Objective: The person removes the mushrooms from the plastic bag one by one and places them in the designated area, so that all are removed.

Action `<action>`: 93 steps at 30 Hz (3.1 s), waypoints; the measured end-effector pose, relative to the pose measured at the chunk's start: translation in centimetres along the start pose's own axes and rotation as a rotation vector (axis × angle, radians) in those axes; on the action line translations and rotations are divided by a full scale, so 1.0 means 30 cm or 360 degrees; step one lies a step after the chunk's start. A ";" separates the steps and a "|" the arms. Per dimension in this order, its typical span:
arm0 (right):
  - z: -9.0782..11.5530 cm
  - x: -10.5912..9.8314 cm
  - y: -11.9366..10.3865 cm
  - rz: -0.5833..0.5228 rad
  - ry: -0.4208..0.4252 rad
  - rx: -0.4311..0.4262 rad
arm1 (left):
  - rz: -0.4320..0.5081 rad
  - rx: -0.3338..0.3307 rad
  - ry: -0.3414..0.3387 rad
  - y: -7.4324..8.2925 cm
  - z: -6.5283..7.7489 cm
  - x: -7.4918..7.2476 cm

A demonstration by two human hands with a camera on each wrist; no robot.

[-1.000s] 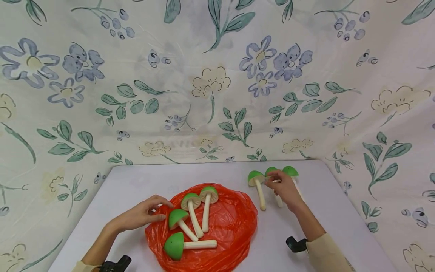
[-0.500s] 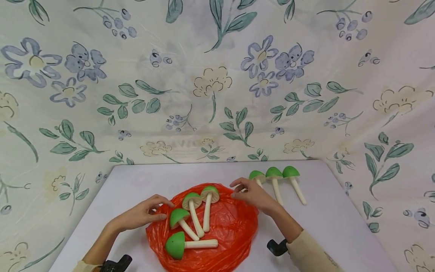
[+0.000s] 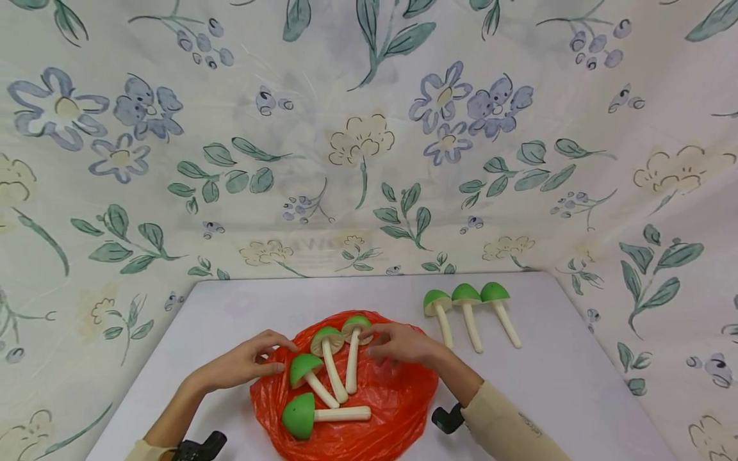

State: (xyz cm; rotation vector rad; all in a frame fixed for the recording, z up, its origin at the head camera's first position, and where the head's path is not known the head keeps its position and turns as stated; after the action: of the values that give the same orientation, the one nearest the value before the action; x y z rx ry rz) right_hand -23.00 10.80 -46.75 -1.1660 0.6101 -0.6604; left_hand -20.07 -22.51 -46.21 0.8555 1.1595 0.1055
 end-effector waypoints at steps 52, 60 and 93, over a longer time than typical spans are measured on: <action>0.118 -0.131 -0.021 -0.0103 0.0276 -0.0362 | 0.0002 -0.0033 0.0006 -0.006 -0.010 0.013; 0.182 -0.213 -0.014 -0.0114 0.0433 -0.0375 | 0.0033 -0.0022 -0.0042 -0.004 -0.016 0.016; 0.489 -0.696 0.143 0.0080 0.1215 -0.0308 | 0.0101 -0.0030 -0.0035 -0.011 -0.014 0.011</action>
State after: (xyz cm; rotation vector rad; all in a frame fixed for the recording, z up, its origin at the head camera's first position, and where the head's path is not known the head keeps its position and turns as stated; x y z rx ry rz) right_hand -25.46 36.48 -44.84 -1.0514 1.3648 -1.0266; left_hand -20.38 -22.34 -46.73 0.8749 1.1097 0.1587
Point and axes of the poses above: each hand's wrist, its own z-axis away from the middle knuckle, its own x-axis out of the palm, y = z × x, the point moved 3 cm from there along -z, towards the middle knuckle, and after that the axes turned 13 degrees about -z, right-handed, at the moved point
